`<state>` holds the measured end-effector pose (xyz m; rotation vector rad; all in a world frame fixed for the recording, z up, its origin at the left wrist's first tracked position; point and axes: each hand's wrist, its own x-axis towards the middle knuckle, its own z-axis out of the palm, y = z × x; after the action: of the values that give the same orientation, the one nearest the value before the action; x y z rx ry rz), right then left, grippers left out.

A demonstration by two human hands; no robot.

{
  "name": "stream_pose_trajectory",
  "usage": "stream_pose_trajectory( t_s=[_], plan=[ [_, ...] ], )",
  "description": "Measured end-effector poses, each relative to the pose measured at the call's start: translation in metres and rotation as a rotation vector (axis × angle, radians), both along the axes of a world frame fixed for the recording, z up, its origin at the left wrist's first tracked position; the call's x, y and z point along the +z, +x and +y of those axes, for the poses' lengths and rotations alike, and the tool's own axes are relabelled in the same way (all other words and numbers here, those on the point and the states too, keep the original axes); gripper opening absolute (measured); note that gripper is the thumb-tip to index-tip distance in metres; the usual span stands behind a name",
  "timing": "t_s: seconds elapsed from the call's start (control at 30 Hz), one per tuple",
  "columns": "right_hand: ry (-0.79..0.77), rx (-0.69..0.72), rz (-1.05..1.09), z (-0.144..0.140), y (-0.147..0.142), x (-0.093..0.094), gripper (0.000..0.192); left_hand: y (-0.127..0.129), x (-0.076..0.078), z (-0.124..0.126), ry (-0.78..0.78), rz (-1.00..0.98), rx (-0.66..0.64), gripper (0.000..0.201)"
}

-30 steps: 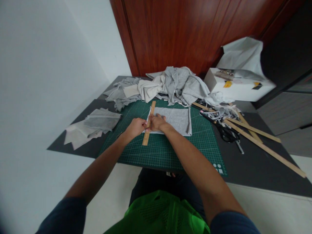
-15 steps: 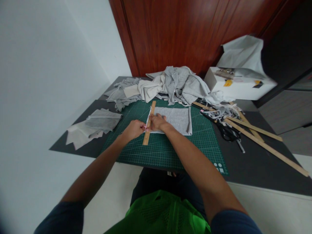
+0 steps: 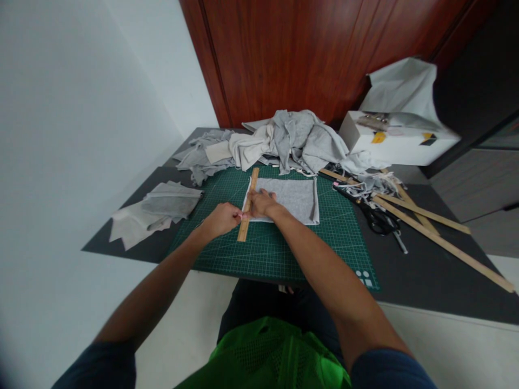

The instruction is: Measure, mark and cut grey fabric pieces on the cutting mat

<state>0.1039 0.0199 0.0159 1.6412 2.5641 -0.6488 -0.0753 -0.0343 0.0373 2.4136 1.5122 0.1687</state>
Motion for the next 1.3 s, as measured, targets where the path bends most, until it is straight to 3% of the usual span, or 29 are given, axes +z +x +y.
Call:
stream_pose_trajectory(
  t_s=[0.27, 0.63, 0.73, 0.87, 0.97, 1.13, 1.3],
  plan=[
    [-0.010, -0.007, 0.015, -0.005, 0.000, 0.007, 0.082, 0.001, 0.002, -0.001, 0.045, 0.019, 0.037, 0.030],
    [-0.007, -0.001, 0.007, -0.002, 0.001, 0.002, 0.092, -0.009, 0.007, -0.013, -0.118, -0.079, -0.004, 0.027],
    [-0.005, -0.002, 0.021, -0.001, 0.001, 0.001, 0.092, -0.019, 0.014, -0.007, -0.126, -0.163, 0.043, 0.021],
    [-0.017, -0.003, 0.048, -0.001, 0.002, 0.001, 0.096, -0.026, 0.027, 0.016, -0.124, -0.351, 0.223, 0.018],
    [-0.020, -0.003, 0.058, -0.002, 0.002, 0.002, 0.096, -0.012, 0.030, 0.044, -0.166, -0.546, 0.310, 0.031],
    [-0.025, -0.005, 0.056, -0.005, 0.002, 0.006, 0.093, 0.039, 0.008, 0.097, -0.180, -0.615, 0.334, 0.044],
    [-0.022, -0.012, 0.061, -0.005, 0.002, 0.008, 0.083, 0.080, -0.016, 0.131, -0.148, -0.540, 0.344, 0.036]
  ],
)
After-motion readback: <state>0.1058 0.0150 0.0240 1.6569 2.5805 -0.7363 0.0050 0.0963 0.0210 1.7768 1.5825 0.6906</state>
